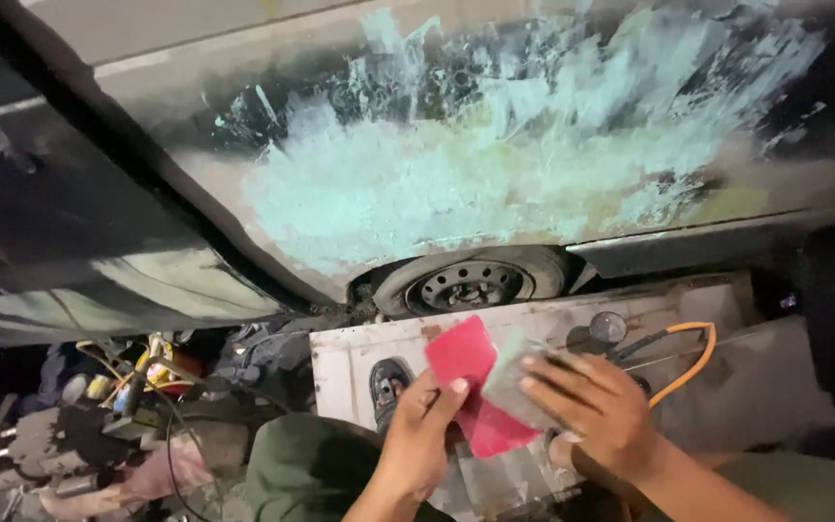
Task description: The person applies a light green body filler to a car's side panel using a red spreader and a metal scraper. They smooth the filler across the surface, then use a spray gun to apply a liquid over the area while continuing to spread the material.
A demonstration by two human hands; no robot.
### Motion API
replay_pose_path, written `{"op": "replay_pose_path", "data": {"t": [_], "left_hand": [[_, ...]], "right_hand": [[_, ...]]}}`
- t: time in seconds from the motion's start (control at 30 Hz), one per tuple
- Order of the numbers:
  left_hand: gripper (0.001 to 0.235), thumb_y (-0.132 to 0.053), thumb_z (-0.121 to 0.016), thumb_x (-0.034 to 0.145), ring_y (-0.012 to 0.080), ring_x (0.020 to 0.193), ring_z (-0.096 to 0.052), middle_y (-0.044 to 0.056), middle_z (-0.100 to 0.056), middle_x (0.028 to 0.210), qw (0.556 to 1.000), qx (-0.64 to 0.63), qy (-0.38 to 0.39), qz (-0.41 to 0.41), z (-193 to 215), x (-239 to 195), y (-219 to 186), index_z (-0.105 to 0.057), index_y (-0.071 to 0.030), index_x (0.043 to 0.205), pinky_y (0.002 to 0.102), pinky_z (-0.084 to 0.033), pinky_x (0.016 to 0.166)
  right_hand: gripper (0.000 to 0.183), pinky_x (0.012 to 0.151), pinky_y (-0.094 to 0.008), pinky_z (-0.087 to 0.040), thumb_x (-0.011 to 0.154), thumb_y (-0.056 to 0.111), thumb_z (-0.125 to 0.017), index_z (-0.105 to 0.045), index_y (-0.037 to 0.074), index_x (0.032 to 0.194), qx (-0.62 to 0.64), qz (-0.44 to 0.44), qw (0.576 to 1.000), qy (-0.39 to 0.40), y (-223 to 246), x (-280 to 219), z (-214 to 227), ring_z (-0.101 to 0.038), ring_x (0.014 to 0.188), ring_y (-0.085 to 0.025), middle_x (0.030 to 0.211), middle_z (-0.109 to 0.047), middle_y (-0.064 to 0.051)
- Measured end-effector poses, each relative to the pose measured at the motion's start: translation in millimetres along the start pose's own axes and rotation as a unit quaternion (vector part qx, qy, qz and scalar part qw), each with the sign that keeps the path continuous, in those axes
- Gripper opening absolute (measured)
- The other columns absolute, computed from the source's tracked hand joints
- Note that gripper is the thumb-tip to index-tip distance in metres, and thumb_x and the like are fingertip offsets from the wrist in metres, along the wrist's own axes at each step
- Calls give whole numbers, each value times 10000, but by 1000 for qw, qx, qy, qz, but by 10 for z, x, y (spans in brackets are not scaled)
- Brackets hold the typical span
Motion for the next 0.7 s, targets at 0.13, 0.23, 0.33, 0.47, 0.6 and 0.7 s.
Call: {"op": "replay_pose_path", "data": {"t": [0.13,0.23,0.33,0.47,0.6,0.7], "left_hand": [[430,-259,-626,907,294,776,-619,166,-705,982,996,64,-49,-27,106,-360,-334,-711,-14,1250,394,-495,659],[435,-396,-595,924,207,662,-674,93,-762,838,938,284,-66,-189,133,-417,-330,-781,-84,1162,339,-516,543],[430,-148,-650,819,199,990,-764,27,-776,1114,773,471,-10,-425,79,-308,-160,-728,-173,1242,335,-624,751],[620,-41,-693,989,439,1347,-557,199,-495,1542,602,607,149,-497,-78,-229,41,-439,-139,1546,429,-646,660],[973,262,-660,730,451,1282,-589,255,-513,1508,617,603,164,-478,218,180,403,-380,-157,1562,411,-738,691],[664,18,-533,938,484,1355,-493,222,-516,1461,594,658,146,-439,511,493,528,-392,-134,1569,531,-554,825]], "right_hand": [[458,1049,-427,-531,931,139,-460,-666,137,1340,-6,-71,996,47,-345,-520,-152,-709,1179,-230,1371,-689,-46],[508,1056,-395,-535,861,25,-609,-666,95,1360,158,-389,907,23,-583,-986,-442,-714,1186,-223,1313,-737,-75],[375,961,-358,-507,898,179,-711,-728,14,1235,274,-678,680,-61,-456,-870,-458,-695,1085,-241,1158,-769,-124],[211,842,-433,-508,957,91,-682,-761,-84,1044,366,-729,569,-101,-175,-633,-558,-717,936,-328,1031,-801,-237],[214,576,-569,-580,943,87,-656,-702,-56,1095,396,-773,488,-89,-222,-851,-453,-505,710,-275,835,-534,-180],[819,719,-284,-457,725,-119,-649,-647,328,1412,20,-311,949,48,-545,-1183,-211,-635,801,-221,1130,-605,-61]]}}
Point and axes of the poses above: each hand's wrist, its own x-axis towards the middle knuckle, its own z-axis out of the back of the hand, y = z × x, the point moved 2 cm from there along x, towards the middle knuckle
